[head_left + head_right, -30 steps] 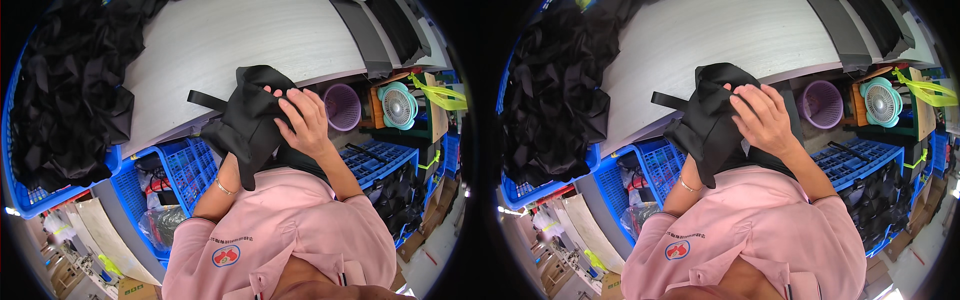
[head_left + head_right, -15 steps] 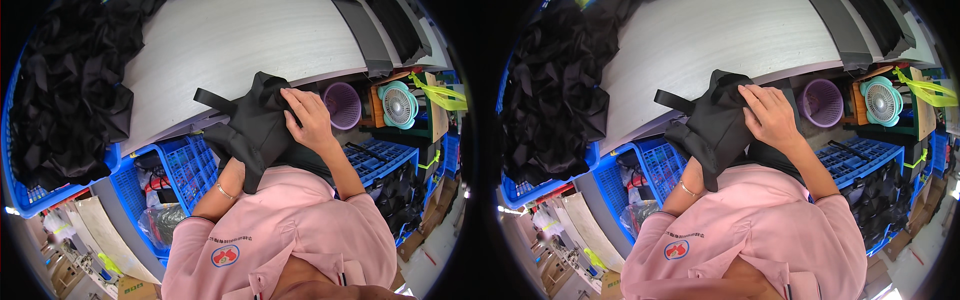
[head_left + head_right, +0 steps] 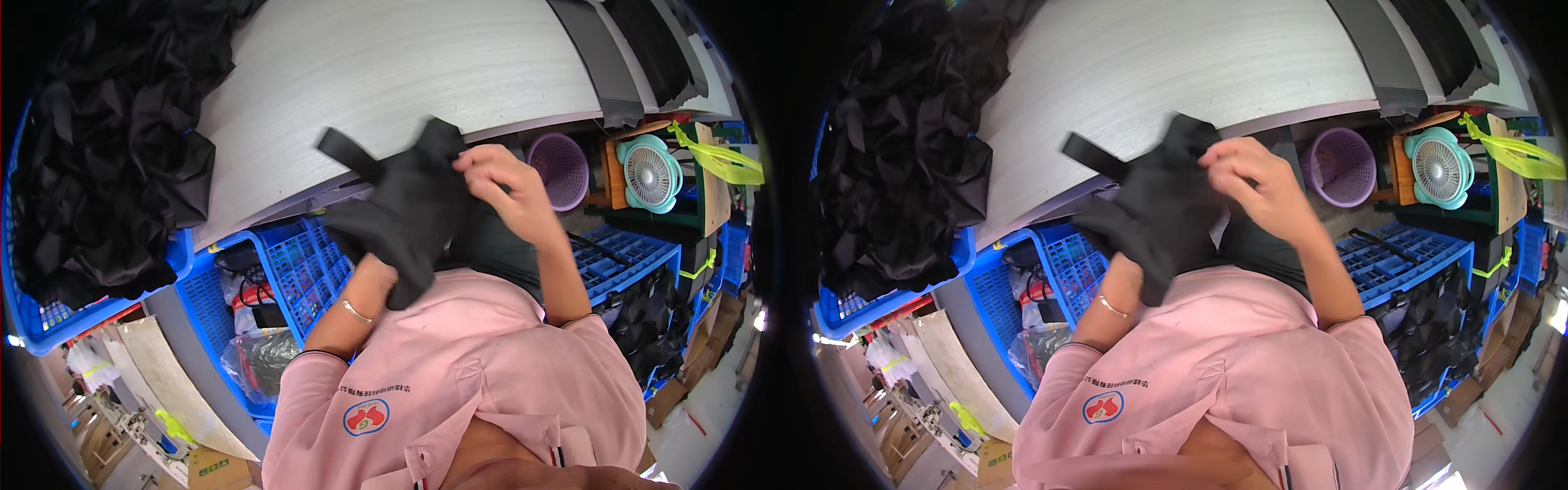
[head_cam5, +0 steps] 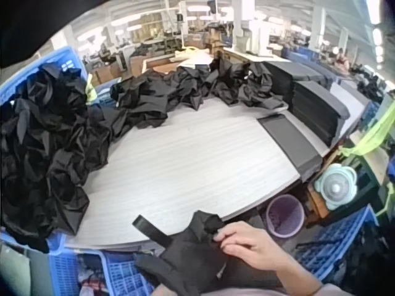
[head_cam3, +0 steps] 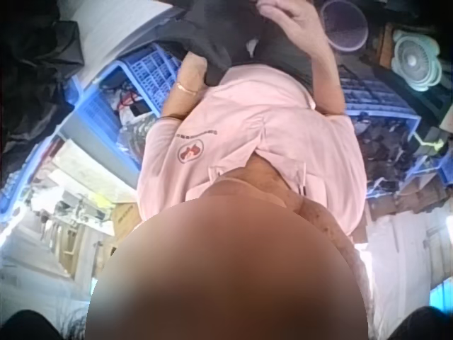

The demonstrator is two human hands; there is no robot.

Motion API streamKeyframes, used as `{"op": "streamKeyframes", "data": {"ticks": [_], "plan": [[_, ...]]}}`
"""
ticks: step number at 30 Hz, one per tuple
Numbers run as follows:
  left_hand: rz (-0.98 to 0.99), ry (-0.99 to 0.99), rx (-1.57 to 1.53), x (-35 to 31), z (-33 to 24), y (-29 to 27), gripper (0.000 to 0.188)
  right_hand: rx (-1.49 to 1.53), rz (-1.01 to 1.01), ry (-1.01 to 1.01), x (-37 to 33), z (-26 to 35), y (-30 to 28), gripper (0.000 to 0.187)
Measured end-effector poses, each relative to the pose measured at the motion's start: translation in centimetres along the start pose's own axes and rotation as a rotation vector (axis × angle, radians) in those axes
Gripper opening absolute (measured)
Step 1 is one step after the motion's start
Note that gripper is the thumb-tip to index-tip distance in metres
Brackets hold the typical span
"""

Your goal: Inspecting and sorting black textile pieces at a factory workbench.

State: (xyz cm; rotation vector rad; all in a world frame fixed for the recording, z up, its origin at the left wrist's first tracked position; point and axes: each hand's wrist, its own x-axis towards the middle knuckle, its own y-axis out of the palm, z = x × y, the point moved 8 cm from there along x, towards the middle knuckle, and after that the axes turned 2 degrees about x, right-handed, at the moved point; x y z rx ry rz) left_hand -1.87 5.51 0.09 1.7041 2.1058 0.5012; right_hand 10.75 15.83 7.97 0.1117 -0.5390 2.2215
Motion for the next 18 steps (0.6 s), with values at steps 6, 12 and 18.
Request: {"op": "streamKeyframes", "data": {"ticks": [6, 12, 18], "plan": [[-0.062, -0.043, -0.204, 1.5, -3.1, -5.8, 0.052, -0.026, 0.223, -0.215, 2.0, 3.5, -1.8, 0.014], [-0.147, -0.051, -0.021, 5.4, -3.2, -5.3, 0.055, -0.328, -0.299, -0.267, 12.3, 1.1, -7.7, 0.017], [-0.33, 0.025, 0.163, 2.4, -5.8, -5.9, 0.028, -0.152, -0.591, -0.051, 7.7, -3.1, -6.4, 0.021]]}}
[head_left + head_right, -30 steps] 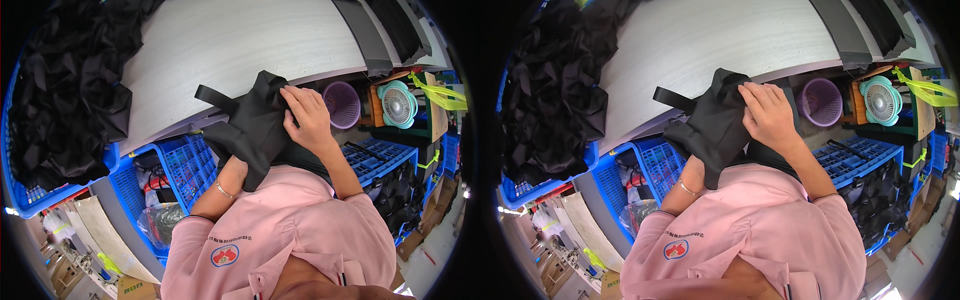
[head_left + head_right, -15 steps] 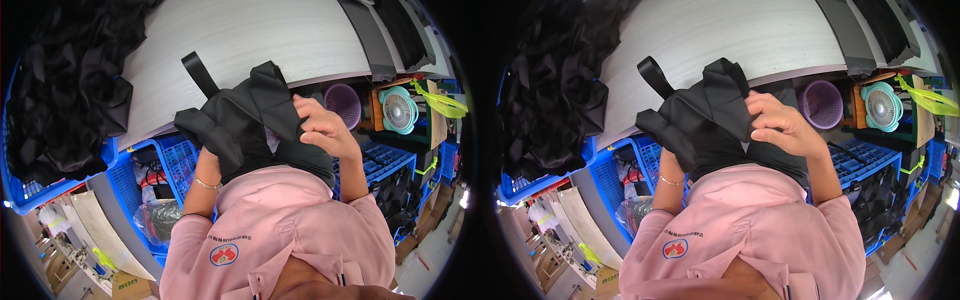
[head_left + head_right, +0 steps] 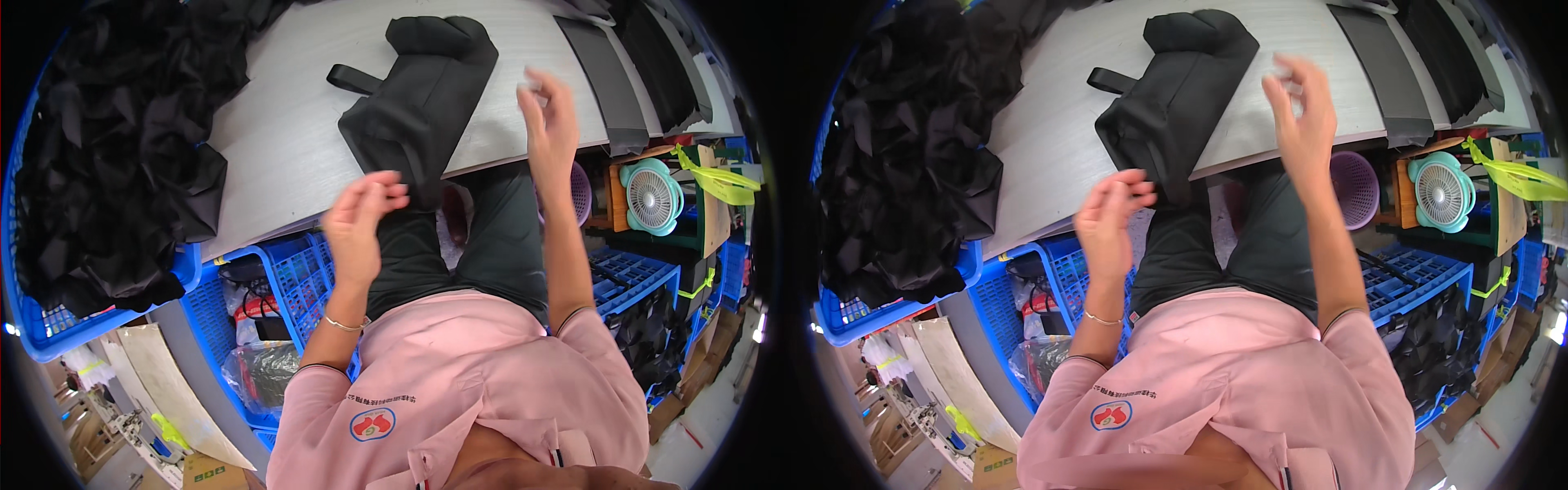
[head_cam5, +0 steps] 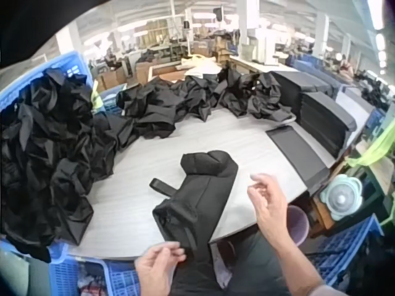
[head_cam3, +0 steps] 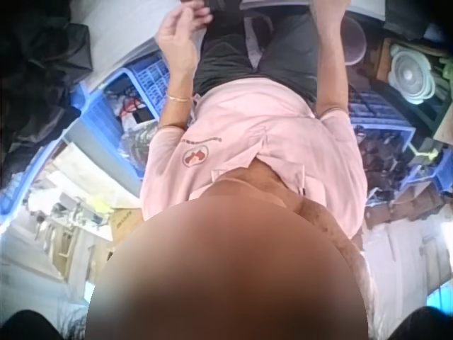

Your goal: Inspecting and sorting black textile pieces at a factory workbench.

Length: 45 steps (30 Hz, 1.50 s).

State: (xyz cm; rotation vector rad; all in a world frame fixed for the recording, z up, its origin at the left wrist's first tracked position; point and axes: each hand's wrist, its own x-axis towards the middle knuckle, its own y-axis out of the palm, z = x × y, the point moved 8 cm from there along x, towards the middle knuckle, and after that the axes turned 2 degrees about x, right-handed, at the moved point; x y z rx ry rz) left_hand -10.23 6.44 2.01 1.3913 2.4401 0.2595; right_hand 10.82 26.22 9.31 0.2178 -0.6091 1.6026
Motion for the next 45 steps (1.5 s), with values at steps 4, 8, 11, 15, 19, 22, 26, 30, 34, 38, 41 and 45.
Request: {"op": "streamKeyframes", "data": {"ticks": [4, 8, 11, 15, 19, 22, 26, 30, 34, 38, 41, 45], "plan": [[-0.372, 0.365, 0.215, 4.1, -4.1, -3.3, 0.036, 0.45, 0.21, 0.418, -6.4, -1.3, 3.1, 0.026], [-0.146, 0.12, -0.156, 7.4, -2.5, 0.1, 0.038, 0.719, 0.362, 0.535, -6.6, 0.3, 7.6, 0.03], [0.115, -0.047, -0.51, 7.6, -1.2, 3.1, 0.041, 0.874, 0.461, 0.806, -6.8, -2.0, 8.4, 0.032], [0.323, -0.187, -0.839, 7.4, 1.0, 4.1, 0.041, 0.907, 0.514, 0.823, -6.1, -2.3, 6.9, 0.03], [0.454, -0.187, -0.893, 7.1, 1.5, 5.8, 0.041, 1.023, 0.532, 0.855, -6.2, -2.5, 6.7, 0.027], [0.876, -0.145, -1.167, 7.3, -0.5, 6.8, 0.046, 1.061, 0.519, 0.853, -5.9, -2.6, 6.9, 0.028], [0.321, -0.175, -0.509, 7.9, -1.6, 6.8, 0.054, 1.033, 0.429, 0.906, -5.9, -5.0, 5.8, 0.024], [0.404, -0.249, -0.442, 7.3, -0.6, 7.7, 0.057, 0.939, 0.409, 0.828, -5.7, -4.2, 6.1, 0.016], [0.587, -0.324, -0.537, 6.4, -1.3, 9.6, 0.052, 0.388, 0.377, 0.642, -5.6, -4.3, 5.8, 0.016], [0.597, -0.314, -0.473, 7.1, -0.4, 8.3, 0.047, 0.281, 0.325, 0.481, -4.7, -3.7, 4.9, 0.018], [0.364, -0.261, -0.309, 7.5, -0.1, 5.5, 0.039, 0.464, 0.471, 0.691, -5.1, -4.4, 4.9, 0.028], [0.219, -0.188, 0.013, 7.4, 0.3, 3.2, 0.033, 0.878, 0.585, 0.859, -5.6, -4.7, 5.0, 0.06]]}}
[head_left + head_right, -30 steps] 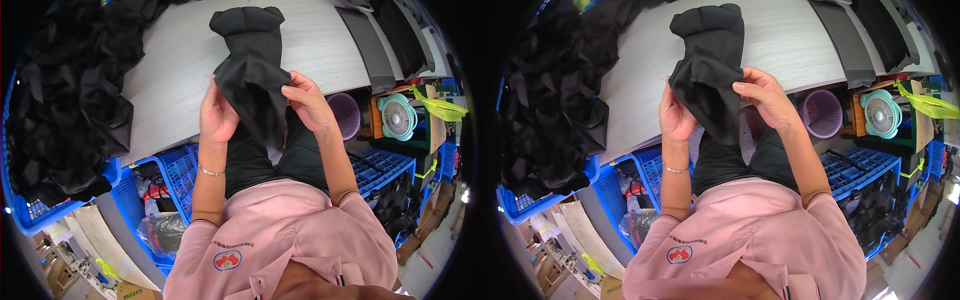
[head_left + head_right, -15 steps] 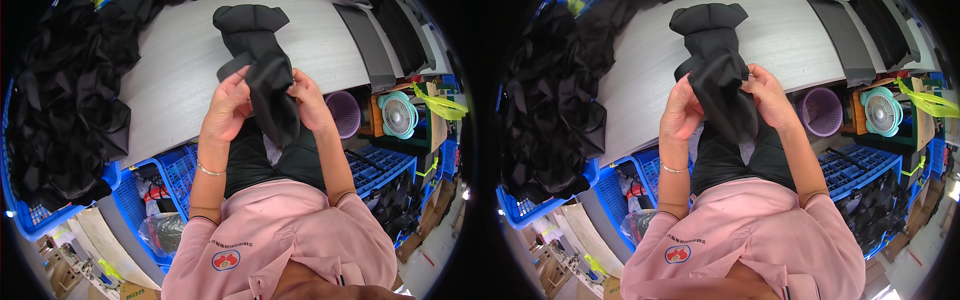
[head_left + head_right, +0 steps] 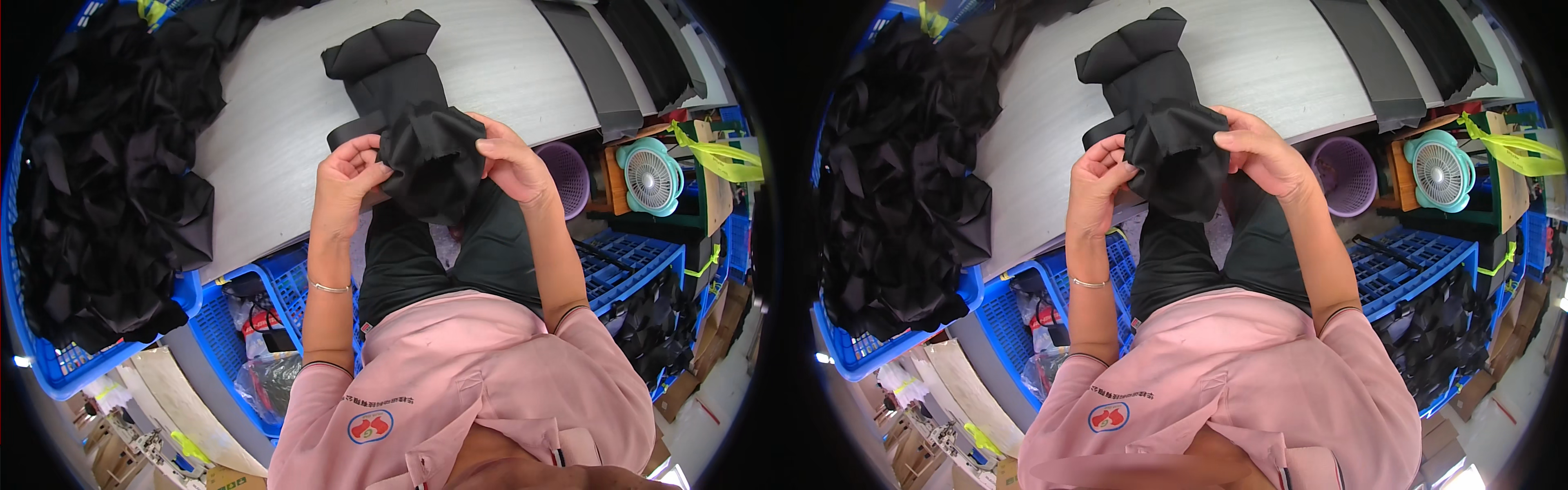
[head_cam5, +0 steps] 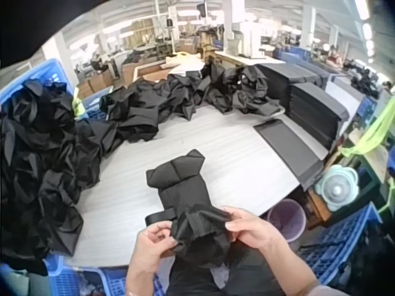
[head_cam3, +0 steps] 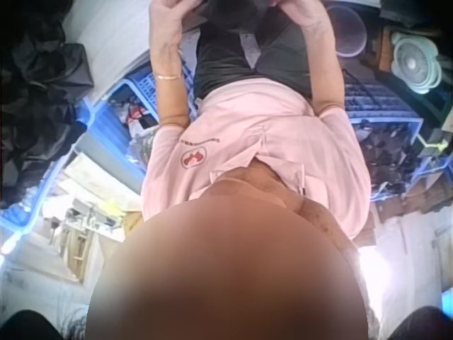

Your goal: Inspecting and sorting black textile pieces at a factory workbench.

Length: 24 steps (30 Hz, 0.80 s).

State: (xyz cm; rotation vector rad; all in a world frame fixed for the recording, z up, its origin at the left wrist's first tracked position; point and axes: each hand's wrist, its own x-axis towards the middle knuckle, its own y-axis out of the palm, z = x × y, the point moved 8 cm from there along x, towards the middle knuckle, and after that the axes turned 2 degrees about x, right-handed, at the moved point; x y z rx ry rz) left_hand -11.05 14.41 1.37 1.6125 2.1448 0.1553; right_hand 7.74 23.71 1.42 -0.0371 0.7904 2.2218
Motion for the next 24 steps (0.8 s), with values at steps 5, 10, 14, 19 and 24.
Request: {"op": "streamKeyframes", "data": {"ticks": [5, 10, 14, 19, 24], "plan": [[-0.117, 0.164, 0.22, 0.1, -0.3, 0.5, 0.024, 0.184, 0.164, 0.031, 0.4, -1.5, 0.4, 0.053], [-0.251, 0.423, 0.532, -1.5, -1.0, 2.9, 0.017, -0.104, 0.055, 0.038, 0.0, -0.5, 5.4, 0.032], [-0.49, 0.702, 0.641, -2.6, -4.4, 0.0, 0.016, -0.811, -0.582, -0.519, -1.5, 4.0, -0.6, 0.024], [-0.482, 0.634, 0.18, -2.1, -3.8, 0.4, 0.036, -0.736, -0.643, -0.483, -1.5, 3.3, -1.2, 0.026], [-0.405, 0.525, 0.209, -1.2, -1.4, 1.9, 0.052, -0.799, -0.405, -0.547, -1.6, 2.3, 2.3, 0.049]]}}
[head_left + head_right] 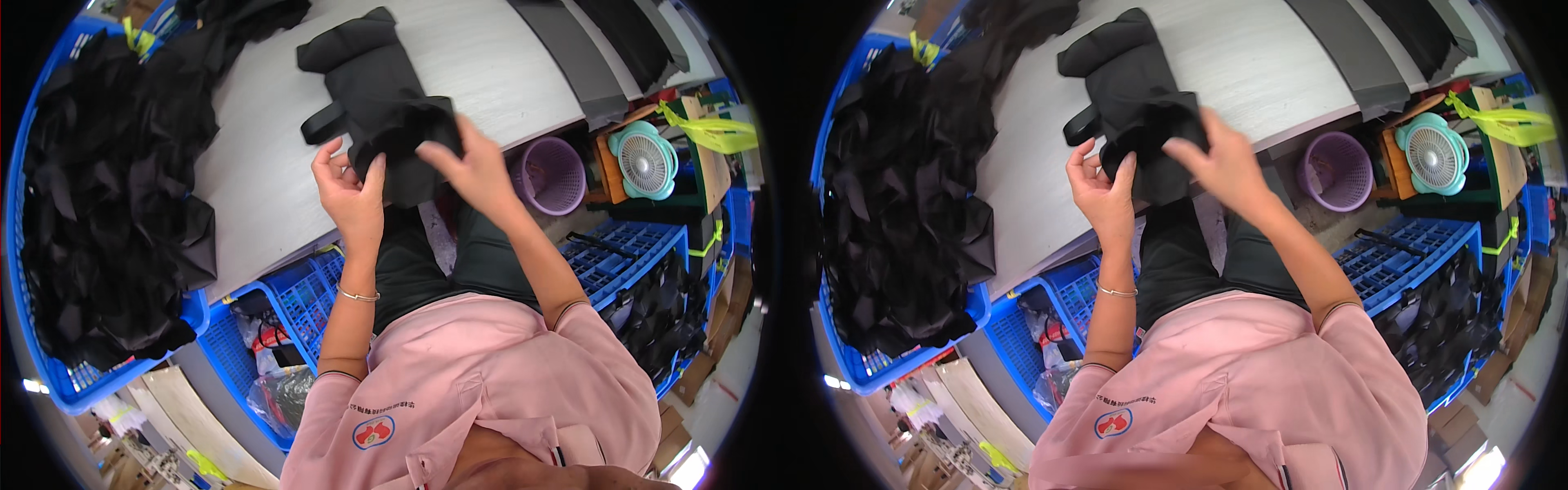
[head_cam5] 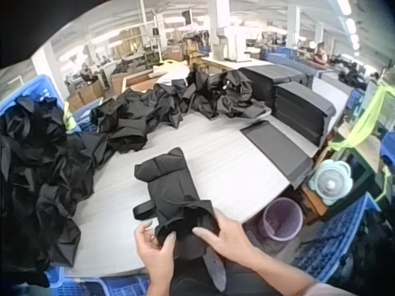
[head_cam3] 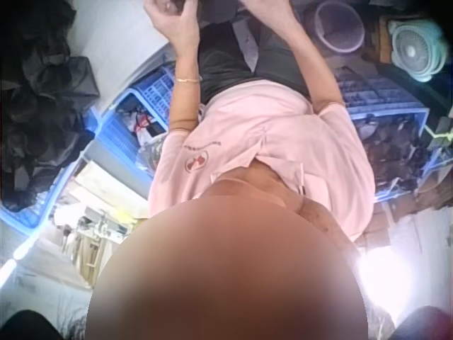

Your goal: Inspecting and sorting black textile pieces at a factory workbench.

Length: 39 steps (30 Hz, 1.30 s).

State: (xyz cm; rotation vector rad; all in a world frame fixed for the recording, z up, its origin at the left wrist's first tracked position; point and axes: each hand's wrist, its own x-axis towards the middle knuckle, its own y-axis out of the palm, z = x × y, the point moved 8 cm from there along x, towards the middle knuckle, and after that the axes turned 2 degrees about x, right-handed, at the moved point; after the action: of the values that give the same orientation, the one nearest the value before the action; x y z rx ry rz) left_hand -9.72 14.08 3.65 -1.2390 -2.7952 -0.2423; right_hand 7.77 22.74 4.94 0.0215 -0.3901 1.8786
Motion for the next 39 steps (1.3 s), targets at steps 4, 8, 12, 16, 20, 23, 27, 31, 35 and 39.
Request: {"op": "streamKeyframes", "data": {"ticks": [4, 8, 12, 16, 20, 23, 27, 31, 35, 39], "plan": [[-0.167, 0.216, 0.279, 0.5, -1.7, -2.2, 0.052, 0.0, 0.067, 0.184, 0.1, -0.3, -0.1, 0.061], [-0.117, 0.261, 0.193, 2.2, -3.1, -1.8, 0.053, -0.203, -0.006, 0.002, 2.5, -1.2, -2.9, 0.049], [-0.078, 0.233, 0.222, 2.3, -3.6, -1.3, 0.056, -0.281, -0.181, -0.139, 4.1, -0.4, -8.6, 0.046], [-0.11, 0.243, 0.205, 0.5, -4.2, -1.7, 0.056, -1.062, -0.611, -0.16, 6.1, -3.6, -19.9, 0.055], [-0.131, 0.182, 0.1, -2.4, -3.6, -3.0, 0.049, -0.914, -0.415, 0.009, 8.4, -10.1, -26.6, 0.043], [-0.117, 0.098, 0.08, -4.4, -2.7, -3.0, 0.044, -0.766, -0.362, 0.033, 9.0, -11.2, -27.5, 0.034], [0.029, 0.054, 0.035, -6.2, -2.2, -1.0, 0.034, -0.957, -0.361, -0.202, 8.3, -7.8, -24.2, 0.026], [0.158, -0.028, -0.028, -7.5, -1.3, 0.8, 0.032, -1.083, -0.242, -0.204, 8.9, -7.2, -23.7, 0.027], [0.208, -0.051, -0.058, -8.4, -1.1, 1.1, 0.032, -1.065, -0.176, -0.088, 10.2, -8.5, -24.8, 0.028], [0.238, -0.131, -0.101, -9.0, 0.0, 0.9, 0.03, -1.225, -0.319, -0.217, 9.0, -8.3, -23.7, 0.019]]}}
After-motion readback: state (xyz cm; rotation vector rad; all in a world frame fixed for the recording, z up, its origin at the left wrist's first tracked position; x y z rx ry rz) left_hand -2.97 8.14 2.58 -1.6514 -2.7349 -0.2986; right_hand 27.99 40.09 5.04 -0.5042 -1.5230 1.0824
